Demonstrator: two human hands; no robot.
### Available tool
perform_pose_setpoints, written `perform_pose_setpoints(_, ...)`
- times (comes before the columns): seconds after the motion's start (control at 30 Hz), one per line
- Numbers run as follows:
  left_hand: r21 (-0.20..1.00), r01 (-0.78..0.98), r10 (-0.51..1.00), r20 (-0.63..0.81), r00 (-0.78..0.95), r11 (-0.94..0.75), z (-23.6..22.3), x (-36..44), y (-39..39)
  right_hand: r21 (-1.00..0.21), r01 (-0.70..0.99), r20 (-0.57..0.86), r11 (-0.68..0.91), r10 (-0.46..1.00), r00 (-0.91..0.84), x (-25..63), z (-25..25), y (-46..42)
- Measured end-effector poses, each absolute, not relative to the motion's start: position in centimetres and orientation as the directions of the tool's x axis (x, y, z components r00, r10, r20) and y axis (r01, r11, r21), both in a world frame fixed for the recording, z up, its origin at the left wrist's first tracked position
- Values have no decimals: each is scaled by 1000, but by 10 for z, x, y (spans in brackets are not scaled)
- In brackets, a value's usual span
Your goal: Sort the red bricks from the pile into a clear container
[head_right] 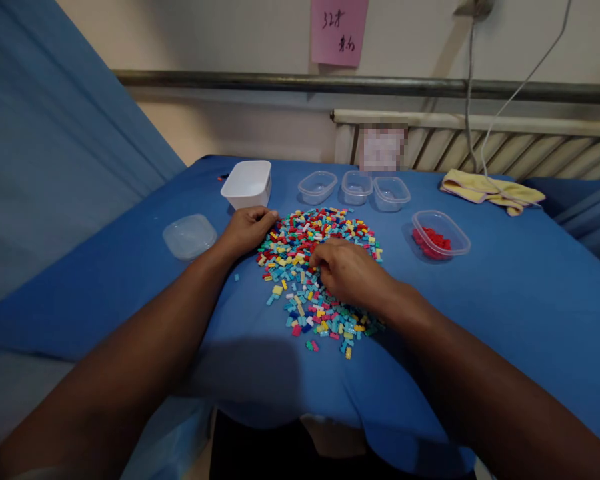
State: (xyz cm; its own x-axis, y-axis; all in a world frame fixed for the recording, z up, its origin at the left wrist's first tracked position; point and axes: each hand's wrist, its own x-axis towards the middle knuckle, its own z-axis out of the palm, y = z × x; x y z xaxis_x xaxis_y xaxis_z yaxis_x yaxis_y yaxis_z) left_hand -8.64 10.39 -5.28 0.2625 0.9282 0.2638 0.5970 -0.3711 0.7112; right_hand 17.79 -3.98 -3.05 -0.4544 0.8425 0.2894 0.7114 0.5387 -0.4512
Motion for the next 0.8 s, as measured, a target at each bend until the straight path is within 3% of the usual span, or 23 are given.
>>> perform_pose_setpoints(0.1, 706, 602, 928, 268, 259, -372, -51, -86, 103, -436, 661, 356, 611, 791, -497, 175, -33, -37)
perform_pose_setpoints(0.47, 689, 623, 929, 270, 254, -370, -49, -85, 102, -298, 662, 174, 687, 721, -670, 172, -32, -33)
perform_pose_setpoints(0.67, 687, 617, 924, 273, 269, -383, -49, -85, 102, -206, 778, 54, 593, 801, -596, 173, -22, -35)
perform_pose_setpoints(0.8, 698, 609, 927, 272, 259, -376, -50, -86, 102, -226, 815, -7, 533, 836, -549, 175, -17, -36)
